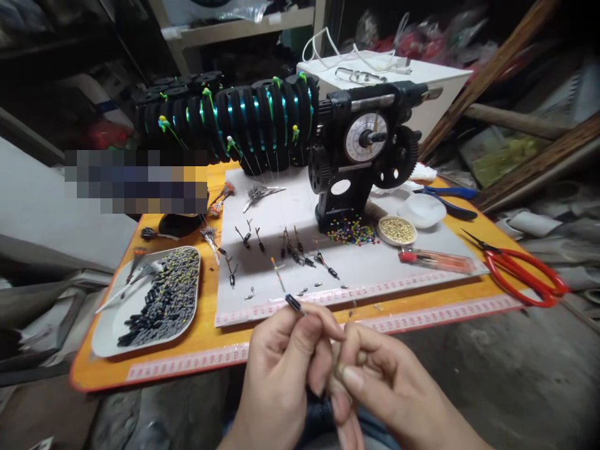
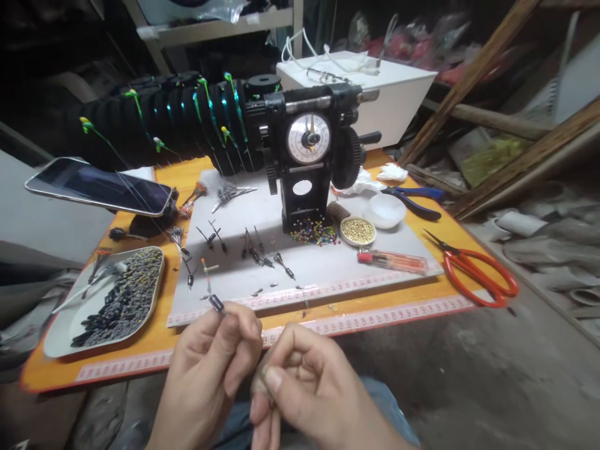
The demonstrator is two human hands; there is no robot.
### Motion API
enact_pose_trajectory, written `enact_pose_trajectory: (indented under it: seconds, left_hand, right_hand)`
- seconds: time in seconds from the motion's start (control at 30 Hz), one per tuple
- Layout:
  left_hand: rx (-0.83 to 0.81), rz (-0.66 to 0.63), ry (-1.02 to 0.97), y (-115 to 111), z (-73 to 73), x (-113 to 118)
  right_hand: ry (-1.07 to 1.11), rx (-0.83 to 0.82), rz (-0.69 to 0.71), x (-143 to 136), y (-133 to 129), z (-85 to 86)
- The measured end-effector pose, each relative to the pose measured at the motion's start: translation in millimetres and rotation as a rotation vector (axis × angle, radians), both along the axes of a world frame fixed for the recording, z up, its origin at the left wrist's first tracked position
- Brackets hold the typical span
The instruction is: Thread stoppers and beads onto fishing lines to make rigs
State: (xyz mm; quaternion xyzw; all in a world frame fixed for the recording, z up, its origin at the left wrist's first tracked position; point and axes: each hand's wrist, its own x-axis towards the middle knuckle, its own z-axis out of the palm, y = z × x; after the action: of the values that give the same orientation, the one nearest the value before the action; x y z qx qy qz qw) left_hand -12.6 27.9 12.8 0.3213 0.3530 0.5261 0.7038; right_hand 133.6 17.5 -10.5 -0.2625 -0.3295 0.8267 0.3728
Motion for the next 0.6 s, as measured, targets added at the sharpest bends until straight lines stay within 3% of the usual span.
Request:
enact_pose_trajectory:
  seconds: [0.2,0.3,0.43,0.53,0.6]
  left_hand:
    - [0.011,0.164,-0.072,2,-6.1,7]
    - [-0.011,0.162,-0.059,-8,-10.1,8]
    - [0.108,0.108,0.104,-19,-19.4,7]
    - [0.142,0.061,0.032,-19,-23.1,8]
    - [0.088,0.103,-0.024,-16,-22.6,11]
  right_hand:
    - [-0.07,0.025,0.012,1,-3,1.1]
    - [-0.063,0.048,-0.013,3,1,1.2]
    - [-0.104,0.038,-0.026,6,4,2.6]
    - [-0.169,0.028,0.037,10,2,6.1]
    - [-0.286,0.122,0.049,13,0,10.3]
